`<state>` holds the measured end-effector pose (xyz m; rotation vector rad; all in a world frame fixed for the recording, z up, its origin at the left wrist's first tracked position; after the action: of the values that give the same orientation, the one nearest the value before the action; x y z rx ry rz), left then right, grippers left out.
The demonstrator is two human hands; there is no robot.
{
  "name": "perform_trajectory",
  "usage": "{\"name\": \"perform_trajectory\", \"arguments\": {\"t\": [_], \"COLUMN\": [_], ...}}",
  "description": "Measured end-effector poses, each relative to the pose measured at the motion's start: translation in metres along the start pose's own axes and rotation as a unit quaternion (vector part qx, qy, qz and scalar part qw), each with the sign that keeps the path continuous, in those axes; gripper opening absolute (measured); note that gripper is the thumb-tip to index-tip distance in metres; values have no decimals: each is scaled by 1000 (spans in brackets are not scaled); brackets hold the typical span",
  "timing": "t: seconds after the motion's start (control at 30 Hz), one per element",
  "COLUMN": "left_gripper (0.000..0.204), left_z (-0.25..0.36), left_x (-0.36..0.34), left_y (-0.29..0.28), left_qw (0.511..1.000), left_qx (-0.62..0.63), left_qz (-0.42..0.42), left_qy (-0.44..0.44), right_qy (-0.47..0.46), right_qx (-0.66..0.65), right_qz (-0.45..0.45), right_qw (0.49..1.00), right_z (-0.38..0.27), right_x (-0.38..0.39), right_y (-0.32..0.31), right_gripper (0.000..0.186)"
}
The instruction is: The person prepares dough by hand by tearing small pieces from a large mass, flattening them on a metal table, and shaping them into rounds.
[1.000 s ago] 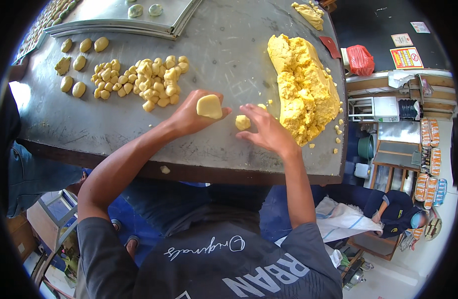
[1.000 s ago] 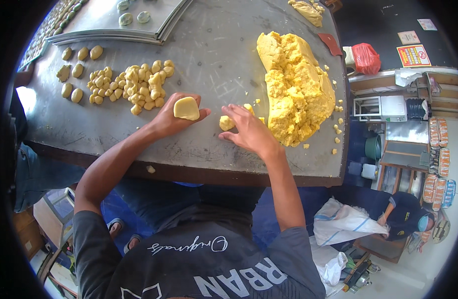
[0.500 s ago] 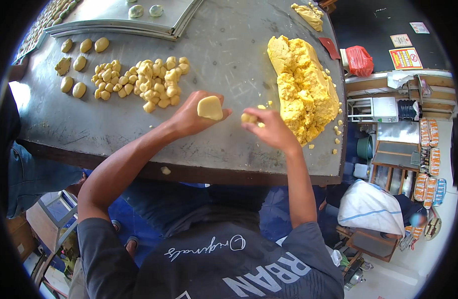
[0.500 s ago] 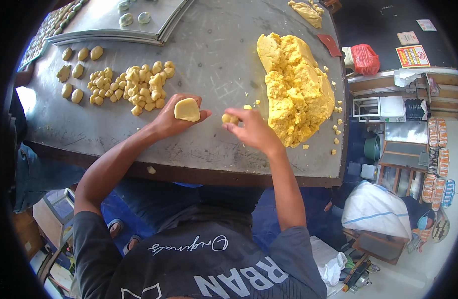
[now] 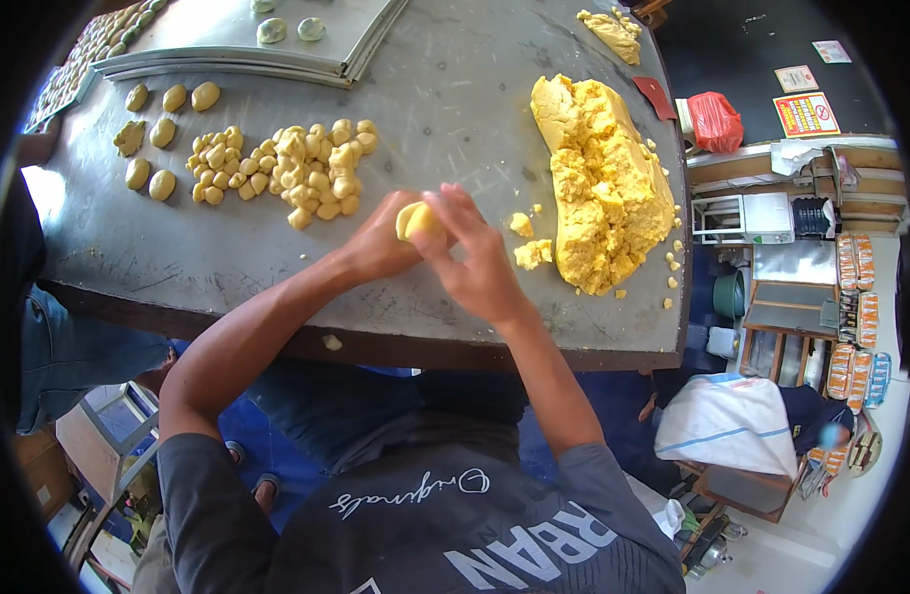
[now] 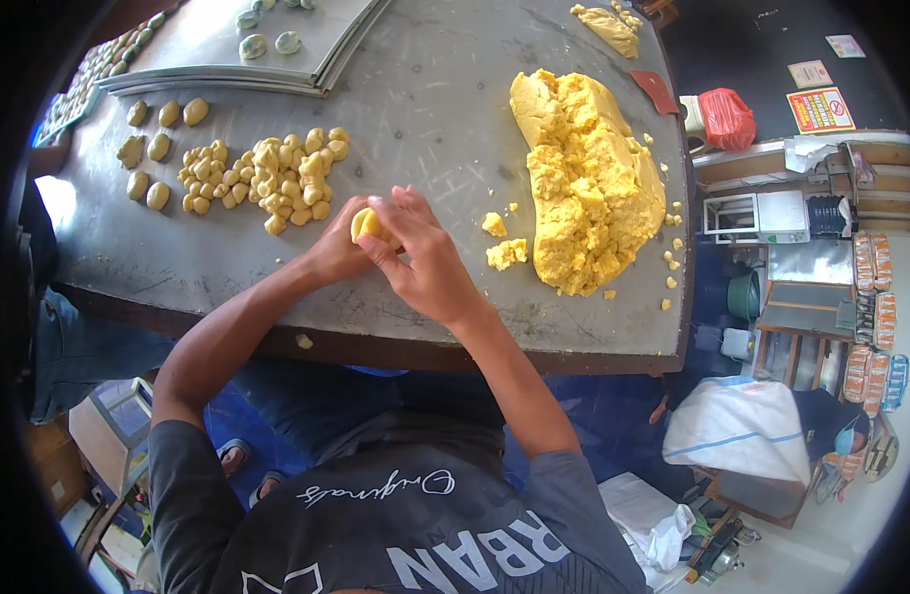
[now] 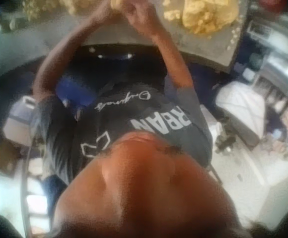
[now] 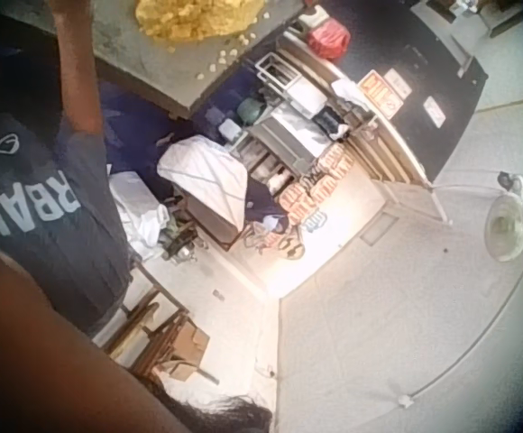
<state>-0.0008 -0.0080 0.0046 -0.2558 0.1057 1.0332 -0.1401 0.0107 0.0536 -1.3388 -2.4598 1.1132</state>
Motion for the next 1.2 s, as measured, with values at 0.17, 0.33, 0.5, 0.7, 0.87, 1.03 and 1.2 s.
{"name": "perform_trajectory", "arguments": {"t": [0.17, 0.33, 0.5, 0.7, 0.87, 1.03, 1.2], "left_gripper": [39, 50, 35, 27, 16, 12, 20], "left_z": [22, 27, -15, -3, 2, -4, -9], "left_x": [3, 4, 16, 10, 1, 3, 4], "left_y": [-11, -12, 6, 4, -1, 3, 4], "left_qw": [980, 974, 996, 999, 999, 1000, 1000], "left_qx": [5, 15, -45, -34, -20, 6, -1], "left_qz": [-83, -99, 75, 36, -34, -10, -13], "left_qy": [-181, -205, -27, -11, -32, 15, 4], "right_qy": [-3, 11, -11, -6, 138, 191, 216], "right_qx": [46, 70, 152, -24, -233, -291, -362], "right_qz": [-24, -27, -20, -46, 18, -61, -68], "right_qw": [999, 997, 988, 999, 962, 936, 904], "right_z": [5, 5, 3, 16, 17, 18, 17], "right_x": [2, 1, 1, 8, 3, 1, 0], "right_y": [-3, -3, 8, -1, 7, 5, 6], "right_gripper": [34, 33, 30, 53, 81, 75, 67]}}
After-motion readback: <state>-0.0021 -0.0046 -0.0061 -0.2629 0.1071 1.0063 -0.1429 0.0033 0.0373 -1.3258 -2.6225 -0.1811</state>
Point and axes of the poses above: each hand's wrist, its own x-axis away from the middle knuckle, its own y-axis out of the palm, z = x × y, the point moved 1 cm from there along -x, towards the middle knuckle, and after that the axes turned 11 degrees about -z, right-handed, at the moved point
